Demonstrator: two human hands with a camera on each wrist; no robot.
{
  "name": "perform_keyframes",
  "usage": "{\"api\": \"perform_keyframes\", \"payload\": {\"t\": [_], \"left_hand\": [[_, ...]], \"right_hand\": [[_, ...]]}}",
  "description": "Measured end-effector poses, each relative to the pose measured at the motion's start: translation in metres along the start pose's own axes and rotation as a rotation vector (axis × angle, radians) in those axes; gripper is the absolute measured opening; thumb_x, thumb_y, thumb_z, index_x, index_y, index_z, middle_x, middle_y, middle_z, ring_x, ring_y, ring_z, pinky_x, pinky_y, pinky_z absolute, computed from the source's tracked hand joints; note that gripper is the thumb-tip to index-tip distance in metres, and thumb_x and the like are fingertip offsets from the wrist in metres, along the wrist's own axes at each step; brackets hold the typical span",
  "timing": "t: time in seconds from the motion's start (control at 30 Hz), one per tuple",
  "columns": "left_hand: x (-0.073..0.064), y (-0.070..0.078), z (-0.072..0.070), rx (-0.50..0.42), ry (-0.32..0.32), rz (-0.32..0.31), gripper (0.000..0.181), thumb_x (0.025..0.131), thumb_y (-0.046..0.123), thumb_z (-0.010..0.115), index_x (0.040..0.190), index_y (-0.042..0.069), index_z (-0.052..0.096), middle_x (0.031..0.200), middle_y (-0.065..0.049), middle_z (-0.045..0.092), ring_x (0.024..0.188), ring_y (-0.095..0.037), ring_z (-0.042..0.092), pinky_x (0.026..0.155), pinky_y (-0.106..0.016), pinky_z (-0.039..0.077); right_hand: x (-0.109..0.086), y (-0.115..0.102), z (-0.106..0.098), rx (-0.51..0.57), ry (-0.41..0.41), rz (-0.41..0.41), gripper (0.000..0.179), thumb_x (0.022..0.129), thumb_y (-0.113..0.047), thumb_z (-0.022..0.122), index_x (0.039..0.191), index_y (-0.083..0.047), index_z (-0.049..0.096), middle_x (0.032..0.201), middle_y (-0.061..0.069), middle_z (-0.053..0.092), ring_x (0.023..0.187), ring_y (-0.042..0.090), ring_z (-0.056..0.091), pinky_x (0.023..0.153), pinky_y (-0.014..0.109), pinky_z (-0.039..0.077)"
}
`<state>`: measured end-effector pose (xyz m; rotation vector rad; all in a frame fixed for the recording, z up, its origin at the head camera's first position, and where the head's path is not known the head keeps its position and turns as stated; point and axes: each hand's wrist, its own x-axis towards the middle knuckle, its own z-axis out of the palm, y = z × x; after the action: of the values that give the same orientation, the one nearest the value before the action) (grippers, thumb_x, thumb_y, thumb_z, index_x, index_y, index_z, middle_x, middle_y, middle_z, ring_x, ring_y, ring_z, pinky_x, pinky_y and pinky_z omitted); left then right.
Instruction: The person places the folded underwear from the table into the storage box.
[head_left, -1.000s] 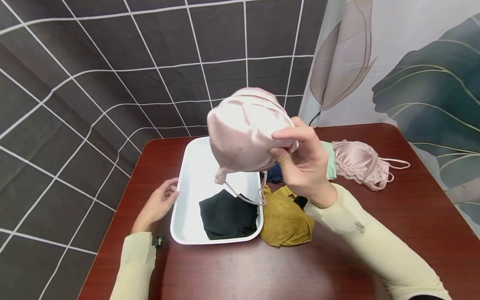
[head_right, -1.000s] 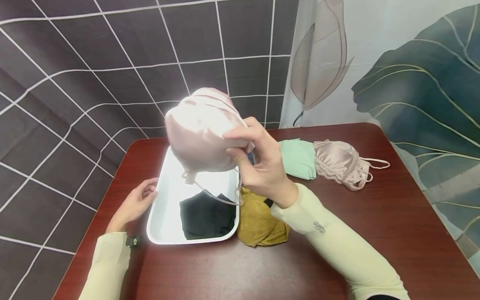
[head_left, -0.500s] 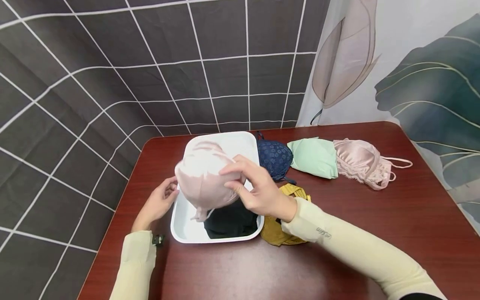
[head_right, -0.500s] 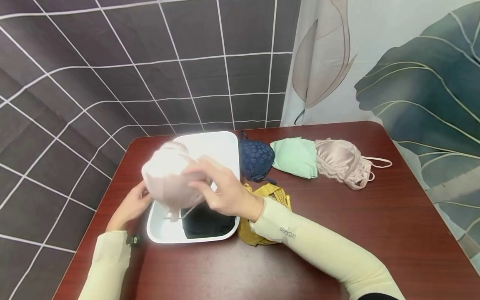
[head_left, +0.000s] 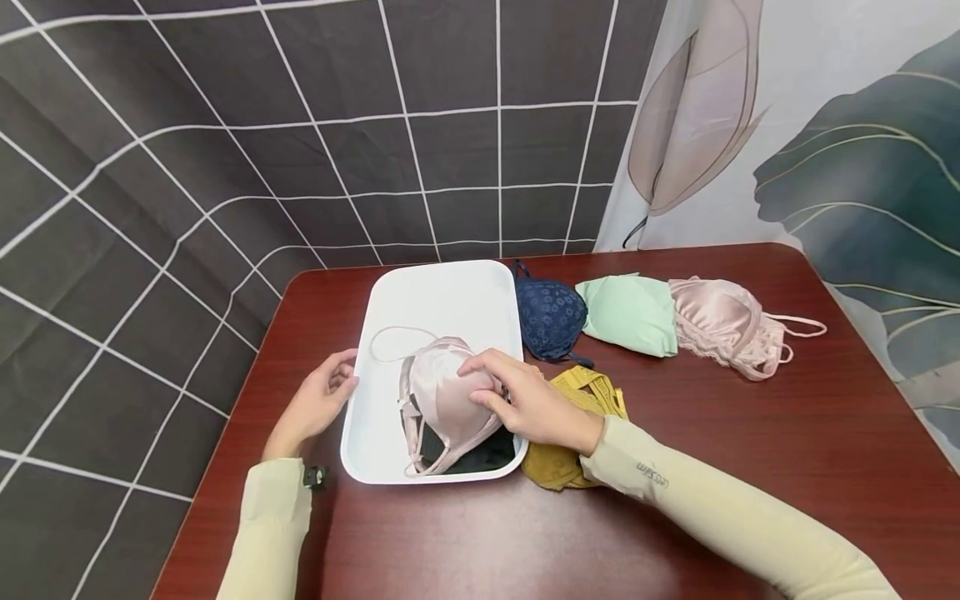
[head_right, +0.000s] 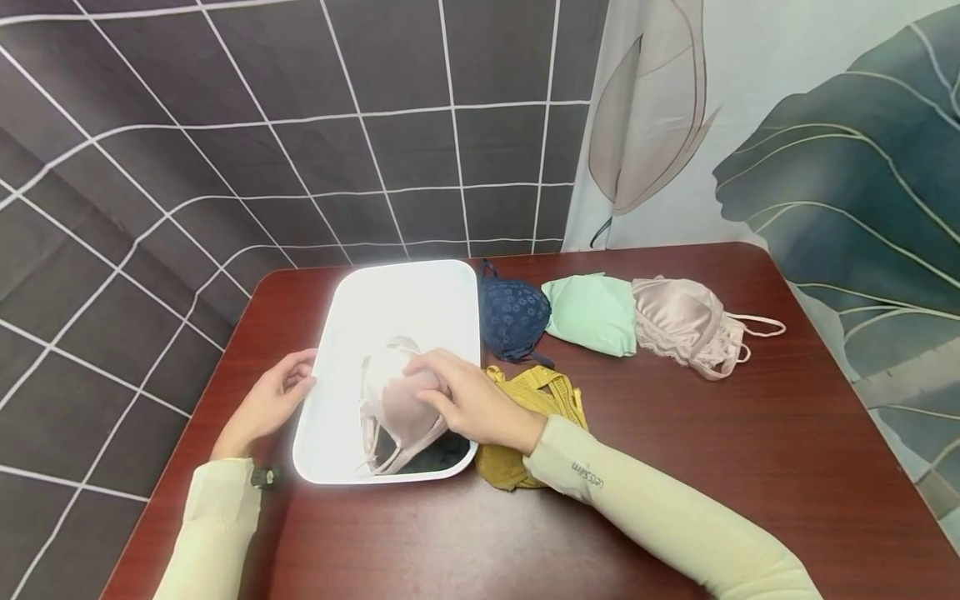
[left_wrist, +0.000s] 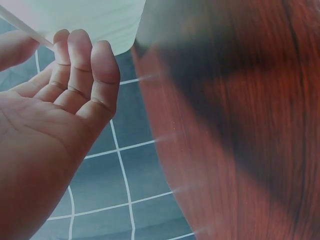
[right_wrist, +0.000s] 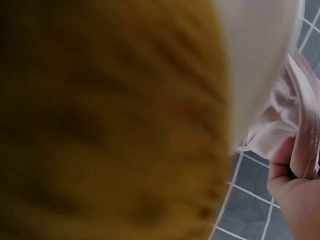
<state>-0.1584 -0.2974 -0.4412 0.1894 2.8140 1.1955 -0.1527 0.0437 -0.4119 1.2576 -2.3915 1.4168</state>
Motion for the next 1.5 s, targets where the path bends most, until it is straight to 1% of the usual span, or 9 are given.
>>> {"api": "perform_keyframes", "payload": {"t": [0.1, 0.17, 0.3, 0.47, 0.6, 0.83, 1.03, 1.27, 1.5], "left_hand": [[0.0, 0.001, -0.001, 0.0, -0.002, -0.004, 0.045, 0.095, 0.006, 0.054, 0.137, -0.001, 0.041, 0.099, -0.012, 0.053, 0.091, -0.026, 0.055, 0.077, -0.036, 0.048], [0.0, 0.001, -0.001, 0.0, -0.004, -0.002, 0.045, 0.095, 0.006, 0.053, 0.137, -0.001, 0.041, 0.099, -0.012, 0.053, 0.091, -0.026, 0.055, 0.076, -0.034, 0.048], [0.0, 0.001, 0.0, 0.002, 0.002, 0.001, 0.044, 0.095, 0.006, 0.054, 0.136, -0.002, 0.041, 0.098, -0.013, 0.053, 0.091, -0.026, 0.055, 0.076, -0.035, 0.048], [-0.001, 0.001, 0.001, 0.008, 0.011, 0.006, 0.044, 0.094, 0.004, 0.054, 0.136, -0.003, 0.042, 0.098, -0.013, 0.053, 0.09, -0.026, 0.055, 0.075, -0.032, 0.048], [0.0, 0.002, 0.002, 0.002, 0.013, 0.011, 0.044, 0.094, 0.003, 0.054, 0.136, -0.003, 0.042, 0.098, -0.013, 0.054, 0.09, -0.026, 0.055, 0.075, -0.03, 0.048], [0.0, 0.002, 0.001, 0.013, 0.015, 0.012, 0.044, 0.094, 0.003, 0.055, 0.136, -0.003, 0.042, 0.097, -0.013, 0.054, 0.09, -0.026, 0.055, 0.076, -0.032, 0.048], [-0.001, 0.001, 0.001, 0.006, 0.007, 0.01, 0.045, 0.094, 0.004, 0.055, 0.137, -0.003, 0.041, 0.098, -0.013, 0.054, 0.09, -0.027, 0.055, 0.075, -0.033, 0.048], [0.0, 0.003, 0.001, 0.0, 0.005, 0.012, 0.046, 0.094, 0.004, 0.055, 0.137, -0.002, 0.041, 0.098, -0.013, 0.054, 0.09, -0.026, 0.056, 0.075, -0.033, 0.049], [-0.001, 0.003, 0.001, 0.008, 0.011, 0.02, 0.045, 0.094, 0.004, 0.054, 0.136, -0.003, 0.041, 0.097, -0.013, 0.054, 0.089, -0.027, 0.055, 0.074, -0.031, 0.048]], "right_hand": [[-0.005, 0.004, 0.004, -0.026, -0.049, 0.056, 0.025, 0.092, -0.015, 0.062, 0.116, -0.013, 0.055, 0.113, -0.006, 0.056, 0.074, 0.008, 0.046, 0.068, 0.024, 0.042], [-0.006, 0.005, 0.006, -0.06, -0.075, 0.107, 0.025, 0.092, -0.016, 0.062, 0.116, -0.013, 0.056, 0.115, -0.004, 0.056, 0.085, 0.008, 0.051, 0.076, 0.026, 0.043], [-0.005, 0.004, 0.011, -0.198, -0.117, 0.192, 0.025, 0.09, -0.022, 0.065, 0.113, -0.014, 0.06, 0.111, 0.0, 0.062, 0.096, 0.014, 0.055, 0.082, 0.031, 0.043], [-0.006, 0.003, 0.017, -0.341, -0.2, 0.201, 0.022, 0.085, -0.024, 0.071, 0.105, -0.016, 0.067, 0.083, -0.001, 0.06, 0.078, 0.018, 0.044, 0.068, 0.031, 0.036], [-0.008, 0.003, 0.018, -0.36, -0.227, 0.195, 0.017, 0.084, -0.023, 0.072, 0.099, -0.016, 0.07, 0.081, -0.002, 0.055, 0.077, 0.017, 0.039, 0.067, 0.03, 0.035], [-0.01, 0.002, 0.01, -0.304, -0.155, 0.19, 0.011, 0.085, -0.02, 0.07, 0.096, -0.016, 0.069, 0.088, -0.001, 0.059, 0.079, 0.017, 0.04, 0.069, 0.031, 0.035], [-0.012, 0.003, -0.005, -0.27, -0.066, 0.172, 0.011, 0.086, -0.013, 0.067, 0.097, -0.014, 0.068, 0.094, 0.003, 0.06, 0.089, 0.019, 0.045, 0.078, 0.035, 0.039], [-0.02, 0.006, -0.028, -0.29, 0.016, 0.214, 0.012, 0.086, -0.013, 0.067, 0.098, -0.011, 0.068, 0.096, 0.003, 0.061, 0.089, 0.017, 0.045, 0.077, 0.034, 0.041], [-0.035, 0.014, -0.049, -0.299, 0.048, 0.249, 0.015, 0.087, -0.014, 0.067, 0.102, -0.01, 0.068, 0.097, 0.0, 0.061, 0.091, 0.018, 0.048, 0.078, 0.035, 0.041]]}}
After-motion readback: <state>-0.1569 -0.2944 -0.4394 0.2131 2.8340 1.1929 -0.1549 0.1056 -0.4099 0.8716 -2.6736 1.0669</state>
